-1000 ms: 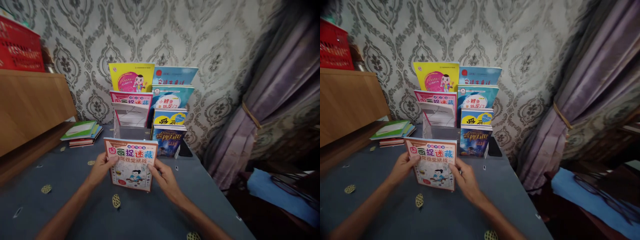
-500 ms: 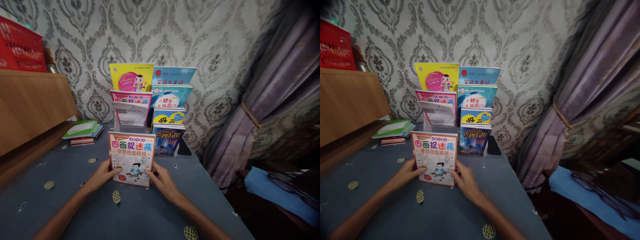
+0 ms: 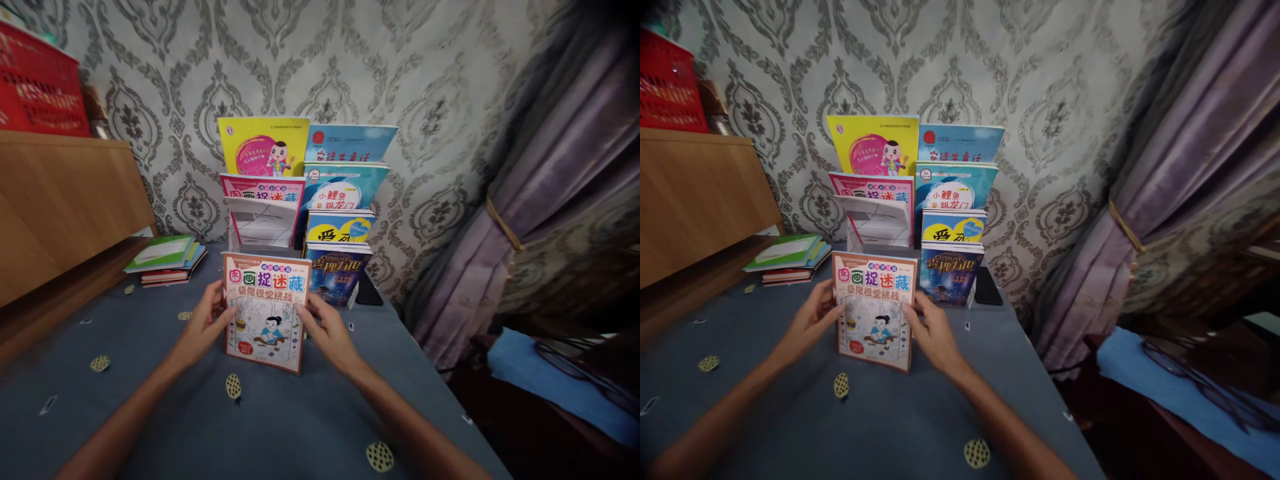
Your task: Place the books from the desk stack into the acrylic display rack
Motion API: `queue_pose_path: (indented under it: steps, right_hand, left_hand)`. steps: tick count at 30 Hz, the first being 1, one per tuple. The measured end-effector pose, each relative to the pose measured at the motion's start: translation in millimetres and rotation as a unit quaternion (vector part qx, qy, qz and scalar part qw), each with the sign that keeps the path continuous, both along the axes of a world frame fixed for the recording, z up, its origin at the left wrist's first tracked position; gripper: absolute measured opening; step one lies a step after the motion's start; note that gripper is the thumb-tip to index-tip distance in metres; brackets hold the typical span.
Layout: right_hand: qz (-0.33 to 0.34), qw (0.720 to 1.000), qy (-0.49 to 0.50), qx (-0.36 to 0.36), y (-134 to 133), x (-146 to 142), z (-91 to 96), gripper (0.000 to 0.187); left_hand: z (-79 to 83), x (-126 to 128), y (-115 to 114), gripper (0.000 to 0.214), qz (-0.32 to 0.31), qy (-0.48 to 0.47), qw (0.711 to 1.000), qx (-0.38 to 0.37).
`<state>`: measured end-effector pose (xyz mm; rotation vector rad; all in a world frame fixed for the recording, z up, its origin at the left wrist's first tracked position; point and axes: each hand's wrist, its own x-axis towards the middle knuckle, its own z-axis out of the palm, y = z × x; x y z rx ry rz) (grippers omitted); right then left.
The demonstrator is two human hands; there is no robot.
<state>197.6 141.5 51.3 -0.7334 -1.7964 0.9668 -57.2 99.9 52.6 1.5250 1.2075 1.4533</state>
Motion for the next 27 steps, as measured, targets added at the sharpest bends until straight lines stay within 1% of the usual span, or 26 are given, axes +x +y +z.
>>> queue_pose_path:
  steps: [2,3,4,6,8,10,11,13,16,19,21,23,27]
  right_hand:
    - [-0.005,0.999,0.043,0.008,4,-5,13.8,0.035]
    - [-0.01,0.998,0.065,0.012,6,-8,20.6,0.036]
    - [-0.019,0.996,0.081,0.017,7,-10,26.9,0.038]
    - [-0.044,0.994,0.096,0.029,9,-15,37.3,0.04]
    - [-0.071,0.992,0.094,0.043,9,-18,44.2,0.038]
    - [-0.091,0.991,0.087,0.056,7,-20,47.9,0.036]
    - [-0.095,0.99,0.082,0.061,6,-21,49.0,0.036]
    - [-0.087,0.991,0.078,0.062,3,-22,50.3,0.04]
    - [-0.046,0.994,0.088,0.039,1,-21,51.5,0.053]
    - [-0.03,0.995,0.094,0.018,1,-20,52.7,0.063]
    - [-0.033,0.996,0.085,0.014,1,-18,53.8,0.067]
    - [-0.036,0.996,0.074,0.019,0,-17,55.0,0.069]
    - [-0.041,0.994,0.07,0.076,-3,-15,57.3,0.07]
  left_hand:
    - [9.7,2,3,0.07,0.037,0.026,0.998,0.04]
    - [15.0,2,4,0.073,0.056,0.052,0.995,0.062]
    - [20.3,3,5,0.072,0.073,0.085,0.99,0.086]
    - [30.7,5,7,0.064,0.109,0.169,0.97,0.137]
    - [39.4,8,8,0.052,0.153,0.265,0.932,0.195]
    - [46.0,10,9,0.044,0.199,0.346,0.882,0.25]
    - [48.5,12,10,0.042,0.218,0.374,0.859,0.275]
    - [52.5,18,9,0.04,0.241,0.409,0.822,0.314]
    - [57.2,31,8,0.039,0.235,0.448,0.791,0.343]
    - [61.1,50,6,0.039,0.206,0.473,0.775,0.365]
    - [63.1,64,5,0.04,0.179,0.479,0.773,0.375]
    - [64.5,78,5,0.044,0.146,0.48,0.777,0.38]
    - [65.5,97,3,0.052,0.094,0.475,0.778,0.4]
